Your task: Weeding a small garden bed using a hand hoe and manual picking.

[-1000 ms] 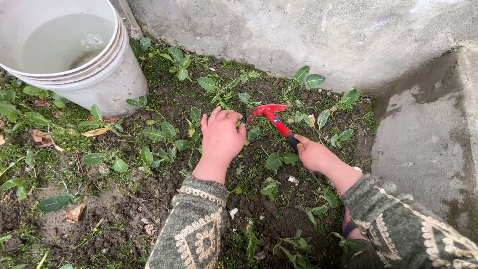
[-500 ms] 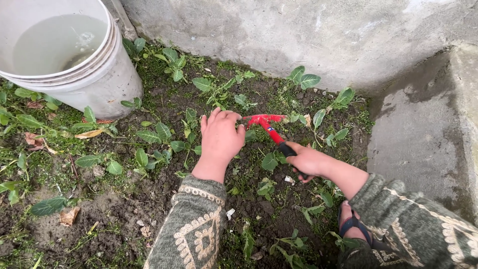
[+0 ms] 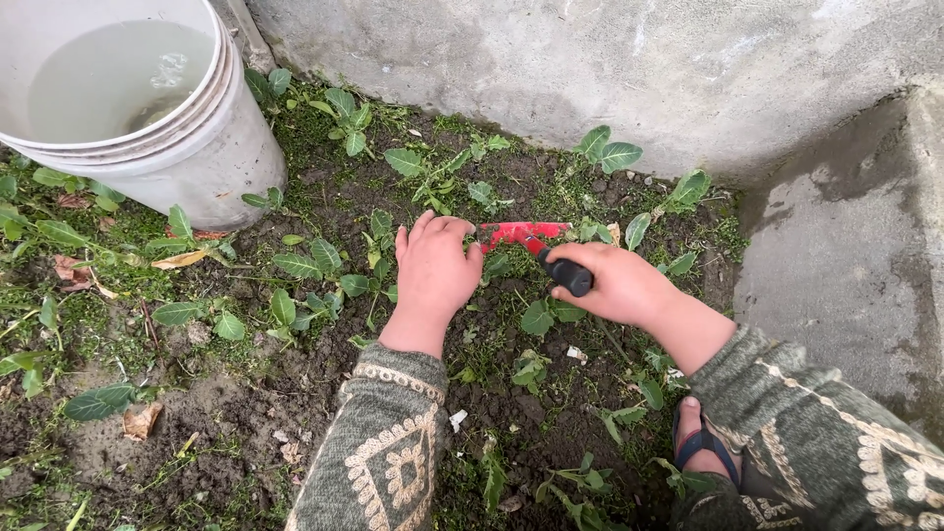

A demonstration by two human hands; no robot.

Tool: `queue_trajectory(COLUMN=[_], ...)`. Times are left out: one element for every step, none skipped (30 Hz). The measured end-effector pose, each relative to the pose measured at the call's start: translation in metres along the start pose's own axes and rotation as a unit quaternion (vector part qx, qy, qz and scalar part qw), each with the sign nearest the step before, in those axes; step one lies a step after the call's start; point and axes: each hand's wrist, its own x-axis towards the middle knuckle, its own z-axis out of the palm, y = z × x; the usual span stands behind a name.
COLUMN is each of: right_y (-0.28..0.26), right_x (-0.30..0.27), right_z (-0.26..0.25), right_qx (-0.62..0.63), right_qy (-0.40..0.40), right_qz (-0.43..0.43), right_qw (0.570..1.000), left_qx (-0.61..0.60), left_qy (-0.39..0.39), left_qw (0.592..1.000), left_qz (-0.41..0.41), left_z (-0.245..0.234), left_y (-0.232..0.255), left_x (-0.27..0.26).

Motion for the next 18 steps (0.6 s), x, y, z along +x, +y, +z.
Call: queue_trajectory(right_y=[-0.001,-0.002,-0.003,-0.001,0.0,0.002,-0.002,-0.006,-0.011,-0.015,-0.019,-0.023,-0.023,-0.023,-0.023,-0.027,-0.03,-0.034], right_x=[0.003,0.007,0.01,0.016,0.021,0.027,0.029,0.03,0.032,0.035,0.037,0.04,0.046,0.05,0.055,0.055,0.055,0.055], right_z=[0.003,0.006,0.009,0.012,0.014,0.018,0.012,0.007,0.001,-0.005,-0.012,-0.019,-0.024,-0.029,-0.035,-0.04,-0.045,-0.051], right_qx=[0.0,-0.033,-0.066,-0.066,-0.054,-0.041,-0.04,-0.03,-0.02,-0.019,-0.009,0.0,0.001,0.001,0.0,0.0,0.007,0.014], right_qy=[0.0,0.013,0.026,0.026,0.026,0.025,0.025,0.041,0.058,0.057,0.08,0.104,0.102,0.118,0.133,0.133,0.147,0.161], right_qz=[0.0,-0.018,-0.037,-0.038,-0.046,-0.053,-0.053,-0.05,-0.047,-0.047,-0.042,-0.038,-0.039,-0.04,-0.041,-0.04,-0.04,-0.041], right_qw=[1.0,0.999,0.997,0.997,0.997,0.997,0.998,0.997,0.997,0.997,0.996,0.994,0.994,0.992,0.99,0.99,0.988,0.986], left_qx=[0.0,0.004,0.009,0.01,0.02,0.03,0.031,0.031,0.031,0.032,0.033,0.034,0.034,0.031,0.029,0.028,0.025,0.022], left_qy=[0.0,-0.002,-0.003,-0.003,-0.011,-0.02,-0.021,-0.034,-0.047,-0.048,-0.05,-0.052,-0.052,-0.054,-0.055,-0.056,-0.063,-0.069], left_qw=[1.0,1.0,1.0,1.0,1.0,0.999,0.999,0.999,0.998,0.998,0.998,0.998,0.998,0.998,0.998,0.998,0.998,0.997], left_qz=[0.0,0.002,0.004,0.004,0.006,0.008,0.007,0.004,0.0,-0.001,-0.005,-0.01,-0.012,-0.014,-0.016,-0.016,-0.015,-0.016], left_z=[0.001,0.003,0.004,0.01,0.016,0.023,0.024,0.025,0.026,0.027,0.028,0.028,0.028,0.029,0.029,0.032,0.035,0.037], left_y=[0.001,0.003,0.004,0.002,0.0,-0.002,-0.004,-0.006,-0.008,-0.009,-0.011,-0.013,-0.015,-0.015,-0.016,-0.016,-0.016,-0.016], left_x=[0.0,0.0,0.0,0.002,0.004,0.006,0.006,0.006,0.005,0.006,0.006,0.006,0.007,0.007,0.007,0.008,0.009,0.011])
